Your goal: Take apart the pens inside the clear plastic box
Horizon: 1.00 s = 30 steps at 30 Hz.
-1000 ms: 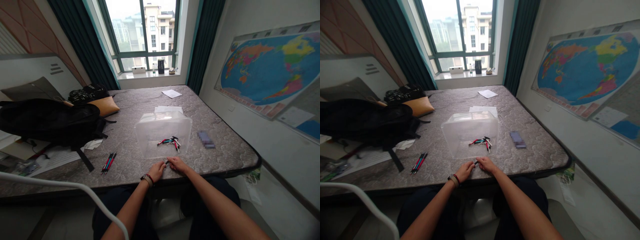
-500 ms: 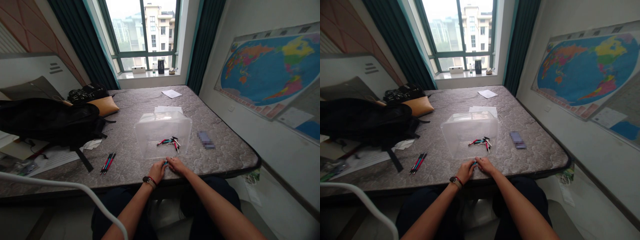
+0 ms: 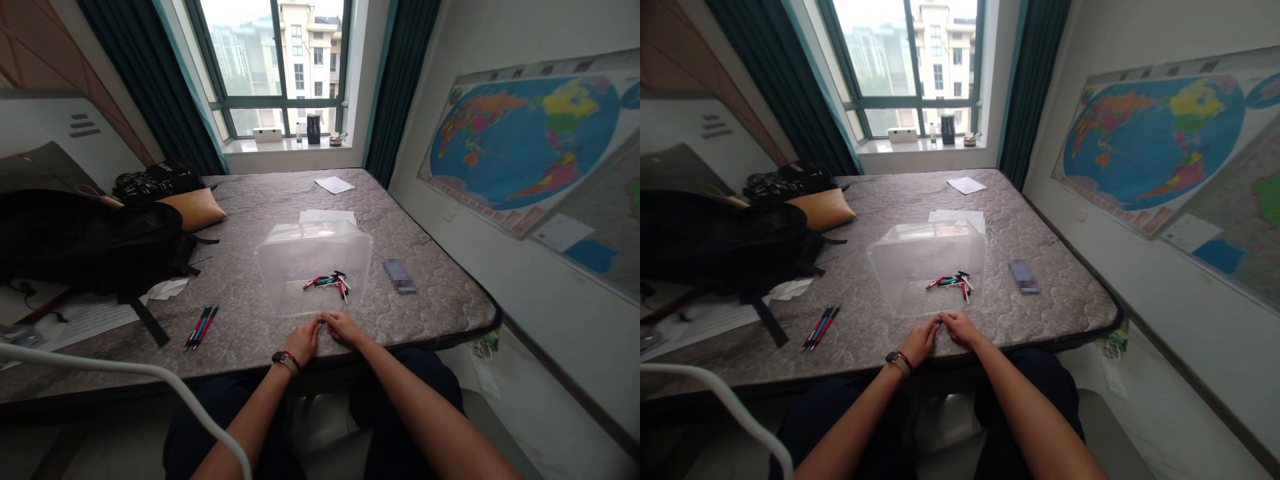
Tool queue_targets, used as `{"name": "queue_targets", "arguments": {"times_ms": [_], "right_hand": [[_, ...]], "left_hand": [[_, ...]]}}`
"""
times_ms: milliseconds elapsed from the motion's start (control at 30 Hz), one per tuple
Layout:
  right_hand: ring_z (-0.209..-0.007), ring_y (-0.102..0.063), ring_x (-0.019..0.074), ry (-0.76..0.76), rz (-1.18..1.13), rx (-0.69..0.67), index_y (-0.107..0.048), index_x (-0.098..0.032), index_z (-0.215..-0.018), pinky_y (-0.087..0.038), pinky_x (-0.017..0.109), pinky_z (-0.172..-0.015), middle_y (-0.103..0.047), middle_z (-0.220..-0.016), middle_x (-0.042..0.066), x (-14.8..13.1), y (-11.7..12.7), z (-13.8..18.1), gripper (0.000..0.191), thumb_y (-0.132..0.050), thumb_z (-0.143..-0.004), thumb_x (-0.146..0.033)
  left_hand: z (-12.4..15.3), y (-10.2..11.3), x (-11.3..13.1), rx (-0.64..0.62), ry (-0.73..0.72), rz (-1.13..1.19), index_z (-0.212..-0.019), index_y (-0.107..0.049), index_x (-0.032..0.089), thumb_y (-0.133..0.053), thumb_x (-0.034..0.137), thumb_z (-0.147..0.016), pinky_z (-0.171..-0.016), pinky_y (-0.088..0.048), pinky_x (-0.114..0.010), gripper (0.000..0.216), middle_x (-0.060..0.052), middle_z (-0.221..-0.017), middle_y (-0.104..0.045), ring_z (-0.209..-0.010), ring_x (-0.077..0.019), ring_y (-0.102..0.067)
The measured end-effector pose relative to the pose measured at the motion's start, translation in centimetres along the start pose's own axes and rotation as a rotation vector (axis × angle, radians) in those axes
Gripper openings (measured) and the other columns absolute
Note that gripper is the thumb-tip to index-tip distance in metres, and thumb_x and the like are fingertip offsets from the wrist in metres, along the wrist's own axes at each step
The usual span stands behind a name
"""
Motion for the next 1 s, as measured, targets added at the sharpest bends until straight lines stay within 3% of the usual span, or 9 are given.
{"name": "queue_targets", "arguments": {"times_ms": [133, 367, 500, 700, 1000], "right_hand": [[-0.036, -0.041, 0.0071, -0.004, 0.030, 0.005, -0.054, -0.018, -0.079, -0.027, 0.019, -0.037, -0.046, -0.046, -0.009, 0.1, 0.1, -0.1, 0.043, -0.065, -0.075, -0.060], [-0.034, -0.039, 0.0065, 0.004, 0.071, -0.004, -0.055, -0.018, -0.073, -0.027, 0.019, -0.035, -0.043, -0.044, -0.009, 0.2, -0.1, -0.3, 0.046, -0.058, -0.080, -0.064], [-0.035, -0.044, 0.0077, -0.022, 0.053, -0.008, -0.052, -0.020, -0.081, -0.030, 0.018, -0.036, -0.049, -0.045, -0.010, 0.4, 0.1, -0.3, 0.047, -0.069, -0.071, -0.062], [-0.034, -0.043, 0.0059, -0.029, 0.053, 0.000, -0.051, -0.019, -0.073, -0.029, 0.018, -0.034, -0.049, -0.047, -0.009, 0.4, -0.1, -0.3, 0.051, -0.061, -0.075, -0.069], [-0.046, -0.053, 0.0080, -0.008, -0.030, 0.013, -0.054, -0.018, -0.078, -0.040, 0.019, -0.043, -0.058, -0.058, -0.005, -0.6, 0.2, 0.6, 0.047, -0.079, -0.063, -0.054]], "left_hand": [[-0.1, 0.0, -0.3, -0.008, 0.001, 0.019, -0.120, -0.057, 0.024, -0.035, 0.030, -0.099, -0.081, -0.047, -0.031, 0.031, -0.008, -0.102, -0.072, -0.098, -0.0228, -0.067], [-0.1, 0.2, -0.4, -0.010, 0.047, 0.000, -0.113, -0.060, 0.024, -0.035, 0.035, -0.099, -0.081, -0.045, -0.031, 0.031, -0.008, -0.102, -0.072, -0.099, -0.0233, -0.067], [0.1, 0.4, -0.4, -0.022, 0.082, -0.064, -0.108, -0.061, 0.024, -0.035, 0.041, -0.098, -0.075, -0.044, -0.030, 0.032, -0.007, -0.094, -0.073, -0.091, -0.0236, -0.068], [0.2, 0.7, -0.2, -0.032, 0.078, -0.128, -0.111, -0.062, 0.028, -0.036, 0.045, -0.097, -0.071, -0.044, -0.030, 0.034, -0.007, -0.095, -0.073, -0.089, -0.0247, -0.068], [0.2, 0.6, -0.2, -0.063, 0.100, -0.137, -0.104, -0.063, 0.026, -0.037, 0.046, -0.097, -0.071, -0.044, -0.030, 0.034, -0.007, -0.093, -0.072, -0.088, -0.0251, -0.068]]}}
Point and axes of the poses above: each hand's wrist, its own z-axis away from the middle knuckle, its own y-axis out of the back of the hand, x = y × z, the point moved 3 cm from there along -z, towards the middle knuckle
